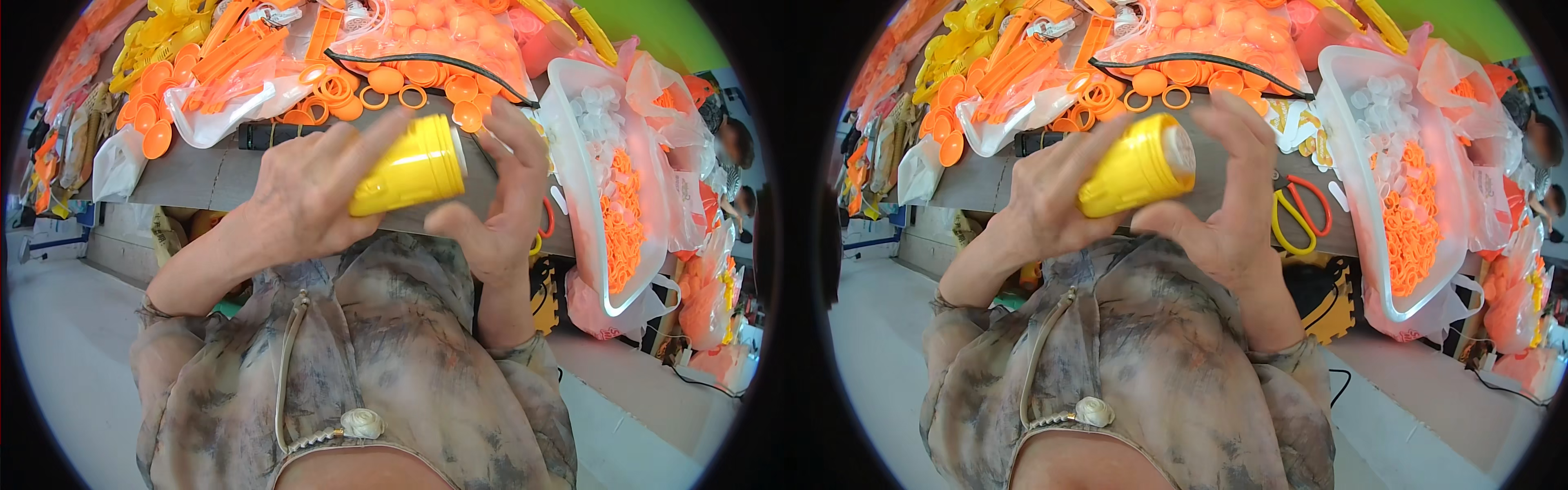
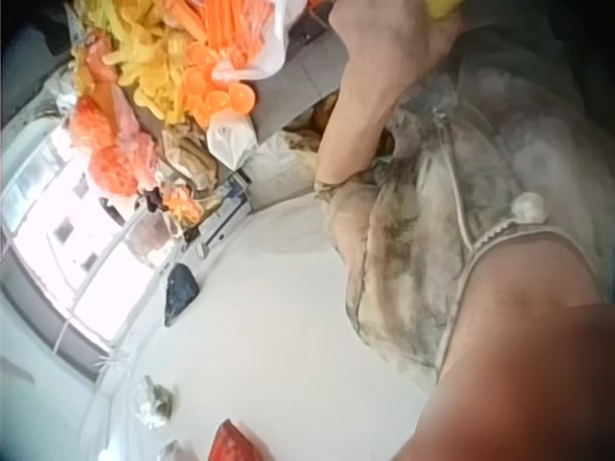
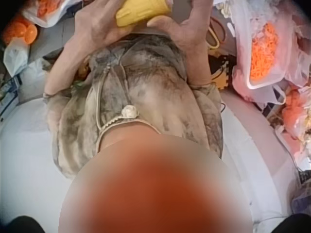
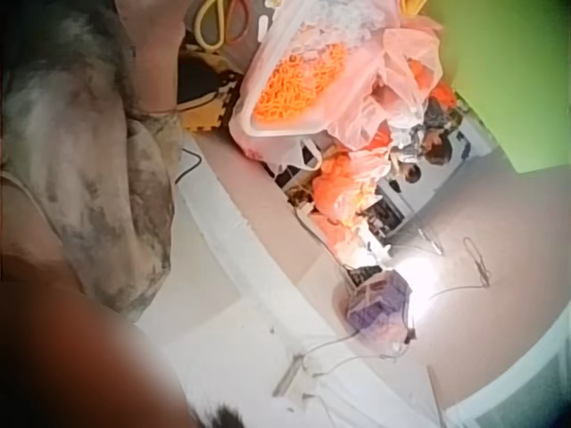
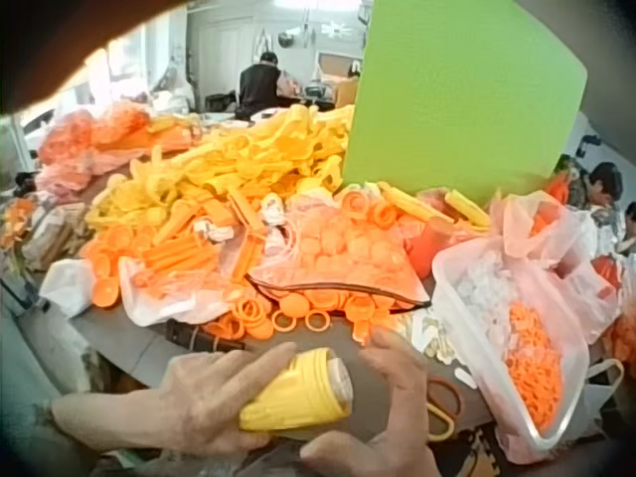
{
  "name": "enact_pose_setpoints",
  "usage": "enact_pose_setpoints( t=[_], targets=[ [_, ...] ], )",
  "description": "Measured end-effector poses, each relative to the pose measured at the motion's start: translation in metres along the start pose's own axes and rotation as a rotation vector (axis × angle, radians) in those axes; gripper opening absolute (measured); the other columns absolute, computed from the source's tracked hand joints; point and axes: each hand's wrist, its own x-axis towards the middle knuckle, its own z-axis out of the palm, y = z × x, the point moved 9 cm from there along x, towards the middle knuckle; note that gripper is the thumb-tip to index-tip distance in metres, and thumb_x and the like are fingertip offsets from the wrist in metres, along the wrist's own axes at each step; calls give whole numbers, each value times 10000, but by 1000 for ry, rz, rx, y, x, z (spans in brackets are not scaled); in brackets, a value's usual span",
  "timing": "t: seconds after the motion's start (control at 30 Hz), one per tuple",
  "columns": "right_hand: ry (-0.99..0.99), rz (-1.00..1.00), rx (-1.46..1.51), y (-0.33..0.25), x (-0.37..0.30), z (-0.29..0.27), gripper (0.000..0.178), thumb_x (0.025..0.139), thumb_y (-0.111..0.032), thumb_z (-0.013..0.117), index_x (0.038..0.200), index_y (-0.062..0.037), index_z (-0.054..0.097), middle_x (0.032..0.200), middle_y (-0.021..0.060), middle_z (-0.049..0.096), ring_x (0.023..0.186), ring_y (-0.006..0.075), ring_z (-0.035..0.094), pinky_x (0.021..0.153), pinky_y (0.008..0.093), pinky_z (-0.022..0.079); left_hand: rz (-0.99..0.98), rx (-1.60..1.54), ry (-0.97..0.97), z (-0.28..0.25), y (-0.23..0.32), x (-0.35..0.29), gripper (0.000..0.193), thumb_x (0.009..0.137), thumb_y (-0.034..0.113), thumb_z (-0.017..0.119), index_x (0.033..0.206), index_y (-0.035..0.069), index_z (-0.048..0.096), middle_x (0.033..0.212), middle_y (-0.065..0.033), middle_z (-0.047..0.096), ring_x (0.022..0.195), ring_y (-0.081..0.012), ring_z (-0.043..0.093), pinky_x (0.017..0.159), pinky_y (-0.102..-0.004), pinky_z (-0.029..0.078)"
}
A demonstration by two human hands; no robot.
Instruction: Assembling a yellow and orange plastic toy gun by joining parts and applying components.
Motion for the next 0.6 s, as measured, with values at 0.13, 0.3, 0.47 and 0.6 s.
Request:
enact_pose_setpoints(
  t=[0.13,0.3,0.47,0.6],
  targets=[
    [-358,6,205,3,3,36,990,528,-546,814,1265,4,448,1196,122,488,1077,264,496,929,386,391,32,-54,83,-2,-3,-2,741,544,160,749,1217,-4,486,853,-138,595,719,-291,627,602,-365,504],
    [-257,-268,213,-10,7,38,714,636,-336,831,1169,-1,494,1063,150,519,930,249,522,789,354,438,26,-168,33,1,-4,-4,684,538,167,748,1147,-25,504,842,-148,612,710,-311,632,596,-367,505],
    [-174,-193,245,-10,16,37,550,634,-210,808,1080,-37,537,962,120,556,831,247,541,704,343,460,35,-195,23,-2,-9,1,677,584,212,768,1158,-29,502,829,-143,603,703,-317,623,599,-370,500],
    [-136,-11,305,6,12,40,532,644,-214,807,1068,-34,540,957,114,552,821,245,536,699,343,458,57,-360,-27,-2,-20,-3,551,794,283,640,1205,-50,488,881,-177,607,762,-328,624,676,-359,495]
  ],
)
